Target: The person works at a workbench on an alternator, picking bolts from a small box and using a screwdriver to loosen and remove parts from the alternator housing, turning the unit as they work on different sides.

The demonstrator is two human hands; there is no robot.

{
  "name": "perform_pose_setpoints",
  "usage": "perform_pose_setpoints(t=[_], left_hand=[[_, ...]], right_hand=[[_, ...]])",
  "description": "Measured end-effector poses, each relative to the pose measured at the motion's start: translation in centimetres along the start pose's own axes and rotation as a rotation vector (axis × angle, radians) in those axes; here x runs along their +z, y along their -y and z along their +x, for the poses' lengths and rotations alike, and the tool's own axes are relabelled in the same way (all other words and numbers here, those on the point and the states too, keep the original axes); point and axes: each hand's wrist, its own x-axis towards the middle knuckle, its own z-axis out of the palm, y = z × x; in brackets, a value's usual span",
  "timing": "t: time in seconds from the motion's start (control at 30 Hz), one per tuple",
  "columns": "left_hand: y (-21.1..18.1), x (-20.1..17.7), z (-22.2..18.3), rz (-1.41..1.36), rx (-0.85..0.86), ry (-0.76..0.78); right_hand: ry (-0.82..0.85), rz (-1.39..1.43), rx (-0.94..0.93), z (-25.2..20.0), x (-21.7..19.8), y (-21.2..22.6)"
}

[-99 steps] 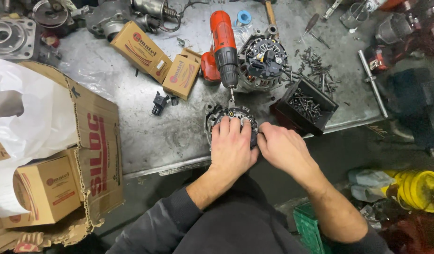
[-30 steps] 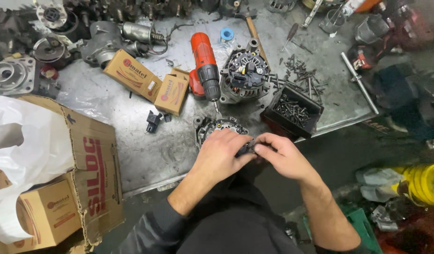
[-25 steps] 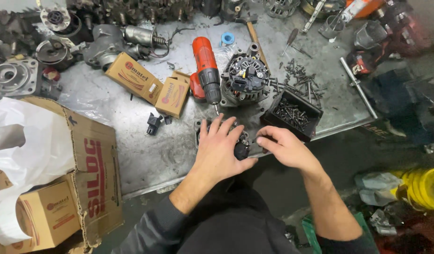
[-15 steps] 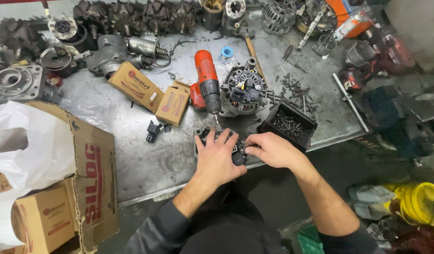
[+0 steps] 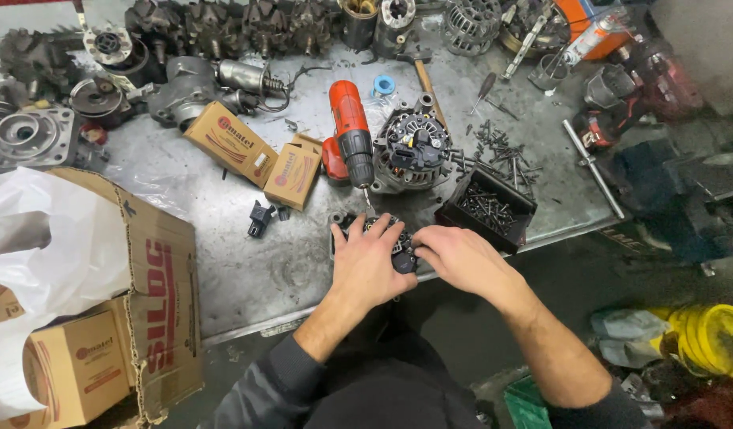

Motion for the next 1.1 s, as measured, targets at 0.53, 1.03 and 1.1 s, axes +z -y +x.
perform_pose_setpoints(t=[0.53,1.03,1.1], left_hand=[[0.3,0.8,0.0,0.006,0.013,-0.050],[0.1,0.3,-0.1,0.008,0.008,-0.031],[0.0,0.2,-0.1,0.008,0.009,-0.032]], right_hand=[[-0.174,-0.372,-0.122,-1.3,3.5,-1.7],[-0.205,-0.344,-0.215,-1.6,1.7,-1.2],[-0.221,-0.263,-0.240,-1.5,1.4,-1.1]])
